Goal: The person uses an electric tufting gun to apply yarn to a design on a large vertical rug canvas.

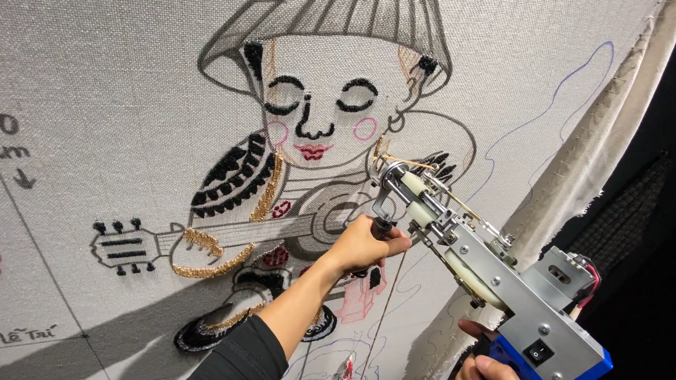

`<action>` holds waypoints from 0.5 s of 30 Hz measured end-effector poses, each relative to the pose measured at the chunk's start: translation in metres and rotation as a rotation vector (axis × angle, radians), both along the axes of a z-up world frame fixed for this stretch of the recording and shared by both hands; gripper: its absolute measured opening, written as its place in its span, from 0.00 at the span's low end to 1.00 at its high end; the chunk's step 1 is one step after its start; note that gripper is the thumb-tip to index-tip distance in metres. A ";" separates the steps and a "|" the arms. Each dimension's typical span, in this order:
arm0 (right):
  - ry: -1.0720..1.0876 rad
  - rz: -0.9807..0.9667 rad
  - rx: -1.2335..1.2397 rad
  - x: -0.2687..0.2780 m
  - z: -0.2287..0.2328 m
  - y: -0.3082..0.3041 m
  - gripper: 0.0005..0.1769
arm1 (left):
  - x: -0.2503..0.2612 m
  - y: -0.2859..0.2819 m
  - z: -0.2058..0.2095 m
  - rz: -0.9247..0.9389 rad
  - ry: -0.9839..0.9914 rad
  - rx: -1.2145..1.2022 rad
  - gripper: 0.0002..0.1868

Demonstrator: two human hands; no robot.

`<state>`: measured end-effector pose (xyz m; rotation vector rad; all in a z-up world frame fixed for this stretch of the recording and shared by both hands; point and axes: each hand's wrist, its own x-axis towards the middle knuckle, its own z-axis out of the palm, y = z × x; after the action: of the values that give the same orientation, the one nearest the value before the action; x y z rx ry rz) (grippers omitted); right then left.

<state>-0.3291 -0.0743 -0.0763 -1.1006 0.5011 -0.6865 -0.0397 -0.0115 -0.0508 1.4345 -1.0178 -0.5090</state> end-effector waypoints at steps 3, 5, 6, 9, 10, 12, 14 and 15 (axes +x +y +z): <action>-0.018 -0.031 -0.010 0.007 0.003 0.007 0.34 | 0.010 -0.007 -0.007 -0.024 0.056 -0.051 0.12; -0.003 -0.042 0.008 0.013 0.016 0.020 0.34 | 0.013 -0.007 -0.003 -0.016 0.062 -0.039 0.14; 0.014 -0.052 0.027 0.016 0.023 0.026 0.34 | 0.015 -0.006 -0.002 -0.008 0.069 -0.027 0.16; -0.006 -0.058 0.007 0.027 0.031 0.038 0.32 | 0.023 -0.004 0.003 0.063 0.051 0.015 0.18; -0.007 -0.059 0.006 0.031 0.028 0.037 0.32 | 0.026 -0.004 0.004 0.062 0.049 0.014 0.18; -0.099 -0.002 0.036 0.040 0.020 0.036 0.29 | 0.033 -0.003 0.007 0.084 0.055 -0.008 0.19; -0.117 -0.001 0.062 0.045 0.017 0.039 0.27 | 0.032 0.001 0.014 0.120 0.029 0.038 0.18; -0.136 0.002 0.088 0.049 0.016 0.041 0.25 | 0.032 0.004 0.019 0.159 0.001 0.083 0.17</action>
<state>-0.2805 -0.0329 -0.0606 -0.9645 0.4094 -0.7257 -0.0079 -0.0076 -0.0322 1.5737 -0.8822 -0.4401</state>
